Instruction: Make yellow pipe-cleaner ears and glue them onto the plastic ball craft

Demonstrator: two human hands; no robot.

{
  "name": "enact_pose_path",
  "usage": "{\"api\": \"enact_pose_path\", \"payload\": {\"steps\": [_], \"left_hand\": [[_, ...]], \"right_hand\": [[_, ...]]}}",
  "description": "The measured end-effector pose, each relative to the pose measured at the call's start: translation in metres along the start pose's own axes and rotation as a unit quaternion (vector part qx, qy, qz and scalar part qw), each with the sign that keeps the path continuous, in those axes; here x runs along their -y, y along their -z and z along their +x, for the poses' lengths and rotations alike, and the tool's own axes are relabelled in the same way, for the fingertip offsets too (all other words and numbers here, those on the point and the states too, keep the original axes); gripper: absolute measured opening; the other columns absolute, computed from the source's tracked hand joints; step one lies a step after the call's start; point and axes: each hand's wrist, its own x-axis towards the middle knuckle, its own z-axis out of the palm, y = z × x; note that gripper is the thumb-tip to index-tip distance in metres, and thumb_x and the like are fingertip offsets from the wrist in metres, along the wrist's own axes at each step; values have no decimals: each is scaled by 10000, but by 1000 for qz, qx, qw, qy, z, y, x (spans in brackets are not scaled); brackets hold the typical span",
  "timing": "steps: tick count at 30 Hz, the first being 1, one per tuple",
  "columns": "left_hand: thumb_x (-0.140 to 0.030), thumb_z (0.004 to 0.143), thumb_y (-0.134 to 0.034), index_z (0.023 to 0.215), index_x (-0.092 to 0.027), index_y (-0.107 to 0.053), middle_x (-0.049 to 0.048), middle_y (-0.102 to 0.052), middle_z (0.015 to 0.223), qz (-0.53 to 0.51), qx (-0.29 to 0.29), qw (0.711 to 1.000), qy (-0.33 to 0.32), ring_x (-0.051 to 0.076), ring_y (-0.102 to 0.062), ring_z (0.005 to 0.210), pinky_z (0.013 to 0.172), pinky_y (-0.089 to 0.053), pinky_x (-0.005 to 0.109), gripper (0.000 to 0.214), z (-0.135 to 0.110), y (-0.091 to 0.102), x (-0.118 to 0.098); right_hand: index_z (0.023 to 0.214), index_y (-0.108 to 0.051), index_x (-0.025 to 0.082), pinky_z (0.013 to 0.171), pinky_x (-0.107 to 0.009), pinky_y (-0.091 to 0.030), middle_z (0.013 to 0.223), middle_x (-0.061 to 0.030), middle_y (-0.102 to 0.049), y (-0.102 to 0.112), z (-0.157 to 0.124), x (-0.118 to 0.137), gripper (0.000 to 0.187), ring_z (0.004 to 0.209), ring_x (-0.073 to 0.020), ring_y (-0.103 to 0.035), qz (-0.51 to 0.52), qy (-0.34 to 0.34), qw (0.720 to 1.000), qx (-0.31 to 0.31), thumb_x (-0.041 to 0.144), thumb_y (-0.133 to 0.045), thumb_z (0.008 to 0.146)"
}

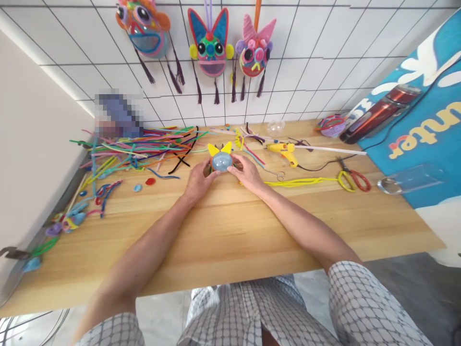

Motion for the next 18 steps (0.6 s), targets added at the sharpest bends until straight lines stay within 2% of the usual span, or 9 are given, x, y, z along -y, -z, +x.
{"api": "enact_pose_path", "payload": {"steps": [7, 11, 15, 18], "left_hand": [[-485, 885, -767, 1442, -185, -661, 155, -757, 1411, 4, 6, 1000, 1, 343, -711, 1300, 1172, -527, 516, 641, 0, 1, -2], [-550, 880, -755, 1474, -174, -636, 178, -744, 1422, 21, 4, 1000, 0, 380, -697, 1307, 1167, -511, 550, 713, 1, 1, -4], [-593, 904, -703, 1334, -218, -716, 147, -813, 1214, 51, 15, 999, -2, 381, -728, 1157, 1105, -531, 562, 571, 4, 1, 0], [-602, 906, -696, 1322, -255, -721, 136, -807, 1244, 37, 13, 999, -10, 387, -719, 1187, 1104, -529, 576, 541, 6, 1, 3]], "right_hand": [[1427, -669, 276, 1134, -506, -588, 1403, -105, -759, 0, -3, 1, 500, 1282, -307, -723, 8, -8, 1000, 3, 489, -730, 978], [1432, -660, 283, 1173, -496, -566, 1440, -90, -750, -2, -4, 3, 484, 1332, -298, -712, 5, -18, 1000, -1, 451, -739, 985], [1454, -640, 288, 1194, -480, -552, 1454, -85, -745, -4, -4, 5, 484, 1358, -279, -708, 8, -39, 999, 11, 415, -738, 997], [1466, -638, 304, 1179, -461, -561, 1448, -76, -749, -2, -4, 6, 488, 1346, -265, -719, 16, -41, 999, 16, 389, -741, 997]]}}
